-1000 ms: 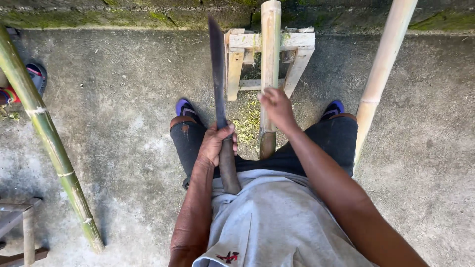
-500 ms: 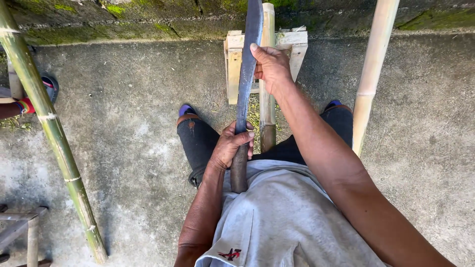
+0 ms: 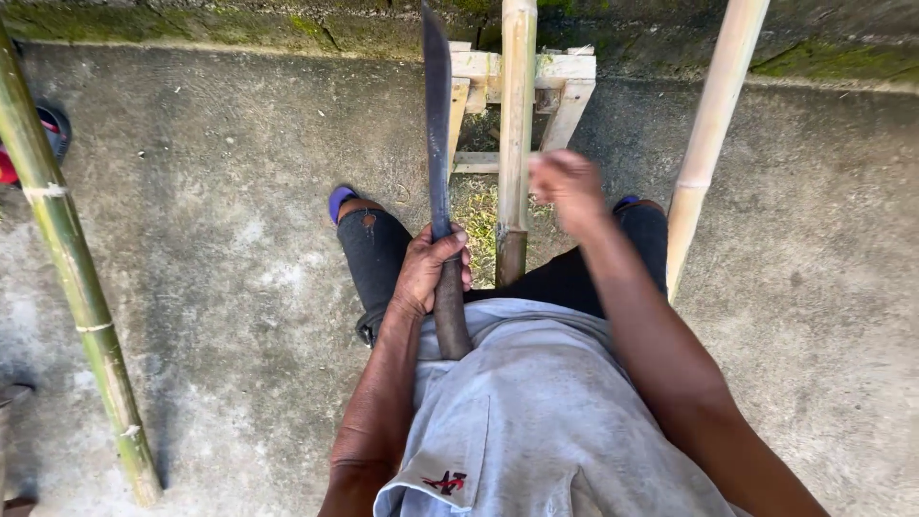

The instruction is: Shaving or debarking a length of bamboo using a machete.

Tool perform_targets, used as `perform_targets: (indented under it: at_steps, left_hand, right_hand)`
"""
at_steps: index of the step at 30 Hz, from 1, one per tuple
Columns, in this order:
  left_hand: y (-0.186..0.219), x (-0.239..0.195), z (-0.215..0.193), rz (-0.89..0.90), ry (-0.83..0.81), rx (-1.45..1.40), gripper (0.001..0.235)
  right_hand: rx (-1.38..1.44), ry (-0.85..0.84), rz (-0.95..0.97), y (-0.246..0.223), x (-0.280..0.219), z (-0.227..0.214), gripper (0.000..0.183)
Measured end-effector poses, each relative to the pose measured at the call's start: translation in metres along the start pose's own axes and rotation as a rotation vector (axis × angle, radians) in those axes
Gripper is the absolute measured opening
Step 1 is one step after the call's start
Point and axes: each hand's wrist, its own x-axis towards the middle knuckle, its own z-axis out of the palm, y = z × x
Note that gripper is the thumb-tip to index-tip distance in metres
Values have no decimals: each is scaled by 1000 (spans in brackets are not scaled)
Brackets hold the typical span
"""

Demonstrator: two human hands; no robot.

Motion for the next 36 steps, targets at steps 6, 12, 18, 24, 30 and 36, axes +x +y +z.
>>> perform_targets:
  at_steps: [6, 12, 18, 24, 30, 36]
  left_hand:
    - [0, 3, -14, -4, 41, -74, 25]
    - [-7, 8, -26, -44, 75, -148, 30]
    - [-6, 7, -29, 0, 45, -187, 38]
    - [-9, 15, -28, -48, 76, -154, 38]
    - [-1, 10, 0, -171, 178, -106, 39]
    - [17, 32, 23, -180, 177, 165, 39]
  right_hand:
    - [133, 542, -213, 42, -60, -199, 9]
    - [-1403, 587, 728, 184, -155, -323, 55]
    - [-411, 806, 896, 273, -221, -313, 48]
    - [-1189, 447, 917, 296, -213, -272, 59]
    - [-1136, 316, 572, 296, -185, -314, 60]
    - [-1121, 555, -2, 170, -73, -260, 39]
